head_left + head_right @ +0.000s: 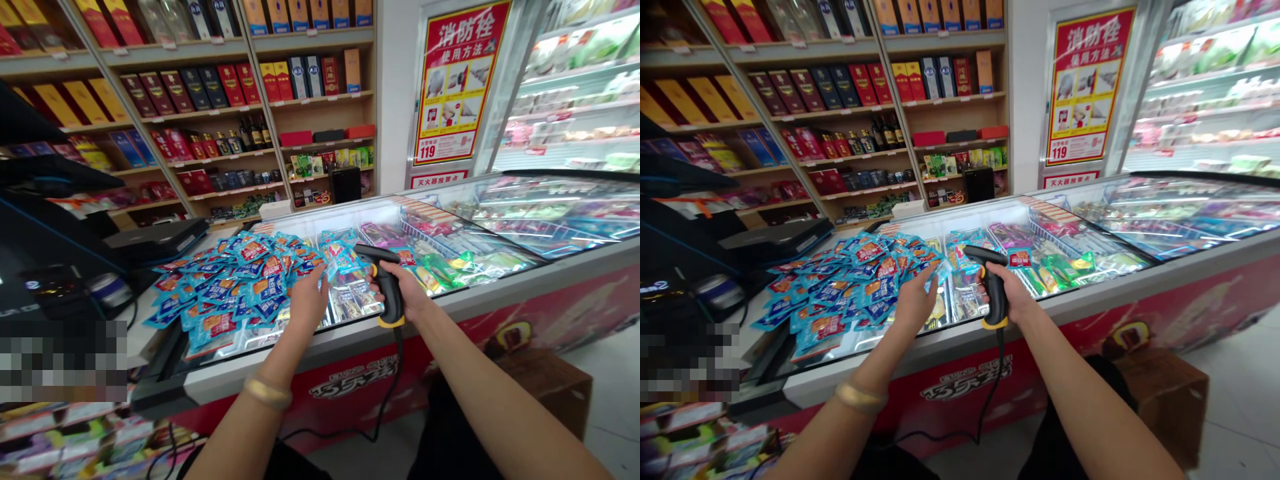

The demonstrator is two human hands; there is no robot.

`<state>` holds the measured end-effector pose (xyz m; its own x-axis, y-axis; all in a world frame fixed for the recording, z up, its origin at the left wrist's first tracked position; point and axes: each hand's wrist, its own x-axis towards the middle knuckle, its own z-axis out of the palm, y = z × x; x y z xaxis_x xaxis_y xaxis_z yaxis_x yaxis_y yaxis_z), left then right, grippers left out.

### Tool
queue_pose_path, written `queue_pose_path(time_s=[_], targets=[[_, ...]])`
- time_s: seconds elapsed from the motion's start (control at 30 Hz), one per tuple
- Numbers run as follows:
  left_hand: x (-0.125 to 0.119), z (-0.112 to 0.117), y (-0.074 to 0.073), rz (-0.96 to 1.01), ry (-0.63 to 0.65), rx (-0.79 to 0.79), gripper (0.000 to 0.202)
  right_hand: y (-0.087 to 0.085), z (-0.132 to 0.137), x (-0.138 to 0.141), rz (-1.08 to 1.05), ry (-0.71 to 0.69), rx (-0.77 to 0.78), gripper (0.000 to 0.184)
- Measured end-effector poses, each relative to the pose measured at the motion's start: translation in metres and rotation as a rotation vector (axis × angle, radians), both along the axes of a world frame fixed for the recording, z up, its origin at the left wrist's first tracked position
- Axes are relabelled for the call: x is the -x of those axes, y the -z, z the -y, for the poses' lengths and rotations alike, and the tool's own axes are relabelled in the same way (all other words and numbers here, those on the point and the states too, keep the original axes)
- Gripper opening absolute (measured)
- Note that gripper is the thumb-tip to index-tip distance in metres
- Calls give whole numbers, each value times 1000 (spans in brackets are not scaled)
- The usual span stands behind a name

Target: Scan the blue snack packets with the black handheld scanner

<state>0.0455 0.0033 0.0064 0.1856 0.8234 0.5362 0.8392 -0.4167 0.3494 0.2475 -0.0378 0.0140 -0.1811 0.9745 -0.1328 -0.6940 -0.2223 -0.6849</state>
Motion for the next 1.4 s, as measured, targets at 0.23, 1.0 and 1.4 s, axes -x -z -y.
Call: queue_pose_path(time_s=[0.23,1.0,1.4], targets=[[-116,-27,-13,-152,174,157,47,-6,-6,-80,-18,300,73,21],[35,-28,4,57,65,-246,53,6,-10,-20,18,276,24,17],[84,12,14,-151,-342,-39,46,-4,-5,64,81,-1,135,25]])
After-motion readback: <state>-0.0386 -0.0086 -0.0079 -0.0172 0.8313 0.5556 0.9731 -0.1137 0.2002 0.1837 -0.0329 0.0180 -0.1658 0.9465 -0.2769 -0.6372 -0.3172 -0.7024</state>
